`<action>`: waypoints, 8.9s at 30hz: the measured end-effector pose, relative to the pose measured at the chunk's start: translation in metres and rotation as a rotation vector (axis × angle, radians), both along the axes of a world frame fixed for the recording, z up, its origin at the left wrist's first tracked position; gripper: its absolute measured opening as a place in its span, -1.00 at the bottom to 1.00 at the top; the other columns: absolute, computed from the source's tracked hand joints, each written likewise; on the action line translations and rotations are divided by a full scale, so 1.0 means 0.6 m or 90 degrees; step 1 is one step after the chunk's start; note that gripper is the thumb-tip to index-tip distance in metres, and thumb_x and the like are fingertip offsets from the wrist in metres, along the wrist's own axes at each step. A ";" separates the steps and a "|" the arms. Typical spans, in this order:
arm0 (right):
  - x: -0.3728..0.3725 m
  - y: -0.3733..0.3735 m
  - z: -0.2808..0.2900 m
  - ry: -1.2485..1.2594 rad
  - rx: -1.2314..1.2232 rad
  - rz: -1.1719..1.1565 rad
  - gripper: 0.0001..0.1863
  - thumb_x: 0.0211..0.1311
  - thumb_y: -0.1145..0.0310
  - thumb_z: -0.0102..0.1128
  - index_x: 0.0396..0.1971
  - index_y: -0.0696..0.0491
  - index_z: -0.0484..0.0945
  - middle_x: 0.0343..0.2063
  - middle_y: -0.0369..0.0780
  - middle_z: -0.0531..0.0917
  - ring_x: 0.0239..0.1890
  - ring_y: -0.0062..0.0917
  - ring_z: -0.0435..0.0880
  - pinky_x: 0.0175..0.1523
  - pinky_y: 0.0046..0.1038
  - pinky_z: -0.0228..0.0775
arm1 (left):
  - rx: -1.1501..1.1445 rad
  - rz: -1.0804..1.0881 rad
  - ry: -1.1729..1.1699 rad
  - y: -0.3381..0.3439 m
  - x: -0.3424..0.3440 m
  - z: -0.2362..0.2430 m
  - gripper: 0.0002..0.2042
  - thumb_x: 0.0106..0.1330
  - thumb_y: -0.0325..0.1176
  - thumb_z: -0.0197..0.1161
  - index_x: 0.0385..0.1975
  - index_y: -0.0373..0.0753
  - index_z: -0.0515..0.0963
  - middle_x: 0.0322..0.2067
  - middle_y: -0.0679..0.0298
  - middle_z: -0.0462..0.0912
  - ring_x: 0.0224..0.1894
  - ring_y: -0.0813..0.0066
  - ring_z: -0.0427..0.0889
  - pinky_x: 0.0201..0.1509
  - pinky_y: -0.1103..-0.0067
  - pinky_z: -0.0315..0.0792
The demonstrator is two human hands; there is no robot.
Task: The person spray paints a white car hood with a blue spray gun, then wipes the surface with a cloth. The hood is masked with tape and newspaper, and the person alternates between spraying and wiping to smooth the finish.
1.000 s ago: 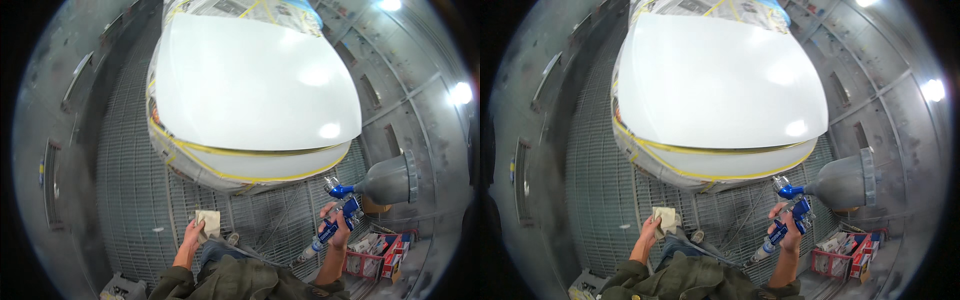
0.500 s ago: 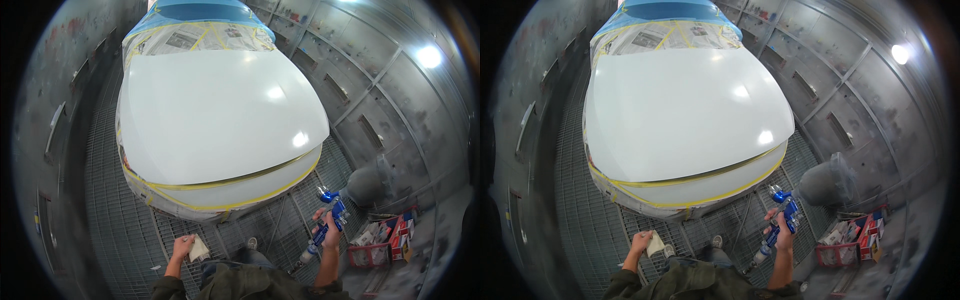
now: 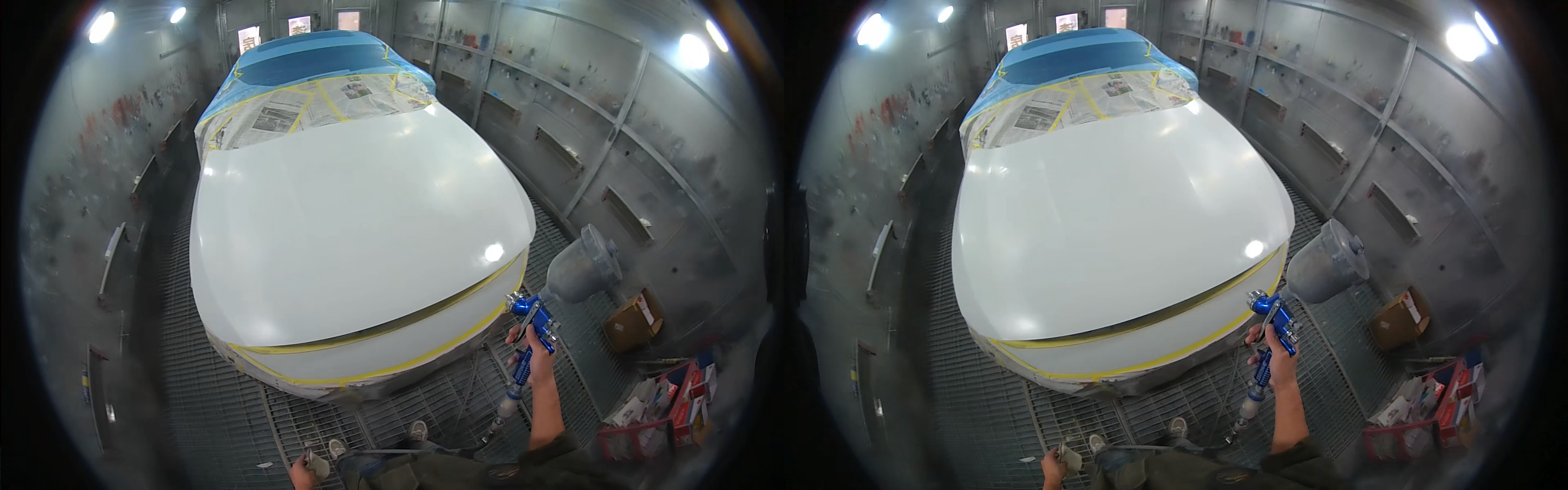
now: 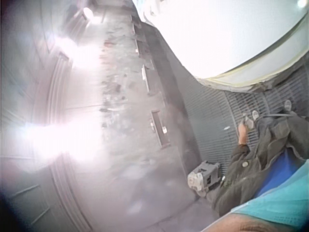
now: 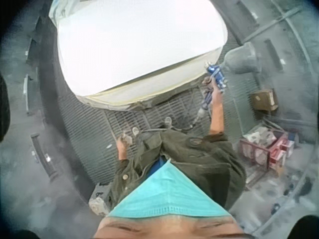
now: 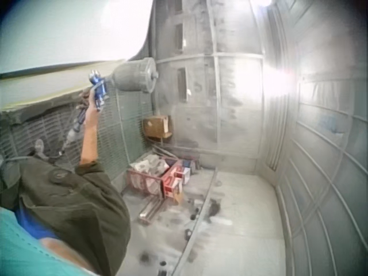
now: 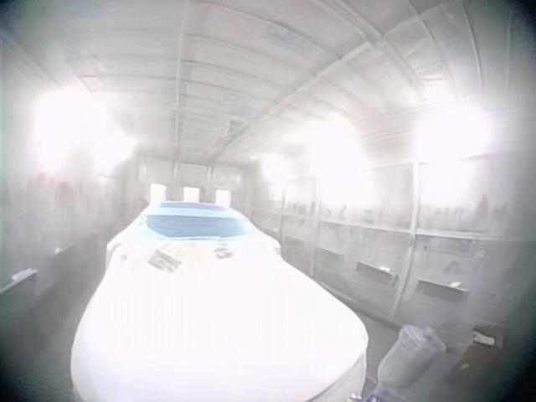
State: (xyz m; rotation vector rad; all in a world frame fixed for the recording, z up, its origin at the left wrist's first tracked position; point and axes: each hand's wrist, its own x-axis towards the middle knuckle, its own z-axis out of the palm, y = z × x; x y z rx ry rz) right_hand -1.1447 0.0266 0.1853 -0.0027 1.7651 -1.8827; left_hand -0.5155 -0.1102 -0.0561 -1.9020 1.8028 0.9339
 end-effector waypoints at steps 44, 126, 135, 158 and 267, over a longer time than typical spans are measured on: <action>0.103 0.010 0.020 0.077 -0.032 0.243 -0.67 0.47 0.15 0.02 -0.04 0.13 0.47 -0.21 -0.23 0.57 -0.22 -0.60 0.58 -0.54 -0.62 0.51 | 0.151 0.633 0.984 -0.079 -0.365 0.398 -0.47 0.20 -0.56 0.37 0.18 -0.38 0.37 0.03 0.17 0.59 0.03 0.36 0.62 0.12 0.40 0.54; 0.141 -0.025 0.064 0.048 0.030 0.313 -0.51 0.47 0.03 -0.03 0.00 0.22 0.43 -0.14 -0.10 0.55 -0.18 -0.44 0.63 -0.46 -0.51 0.58 | 0.405 0.714 0.801 -0.092 -0.462 0.366 -0.63 0.46 -0.18 0.14 0.10 -0.31 0.47 -0.04 0.22 0.62 -0.06 0.46 0.65 0.00 0.46 0.58; 0.242 -0.054 -0.019 -0.130 0.168 0.376 -0.29 0.25 -0.22 0.18 0.01 0.18 0.37 -0.26 -0.08 0.53 -0.28 -0.43 0.62 -0.59 -0.52 0.57 | -0.145 0.727 0.604 -0.269 -0.216 0.058 -0.61 0.51 -0.18 0.06 0.12 -0.36 0.44 -0.04 0.17 0.63 -0.07 0.37 0.64 0.00 0.43 0.56; 0.085 0.184 -0.237 -0.349 0.161 0.281 -0.41 0.22 -0.18 0.26 -0.11 0.08 0.44 -0.21 -0.19 0.62 -0.38 -0.62 0.58 -0.35 -0.55 0.49 | -0.391 -0.709 0.310 -0.187 -0.705 -0.160 -0.46 0.29 -0.26 0.16 0.26 -0.33 0.35 0.40 0.05 0.19 0.47 0.07 0.09 0.50 0.13 -0.01; 0.012 0.478 -0.277 -0.334 0.009 0.103 -0.54 0.39 0.02 0.13 -0.05 0.14 0.42 -0.08 -0.05 0.56 -0.25 -0.39 0.66 -0.37 -0.39 0.60 | -0.261 -0.597 0.615 0.172 -1.227 -0.209 -0.35 0.19 -0.59 -0.04 0.39 -0.34 0.14 0.41 0.06 0.18 0.46 0.15 0.12 0.54 0.33 0.00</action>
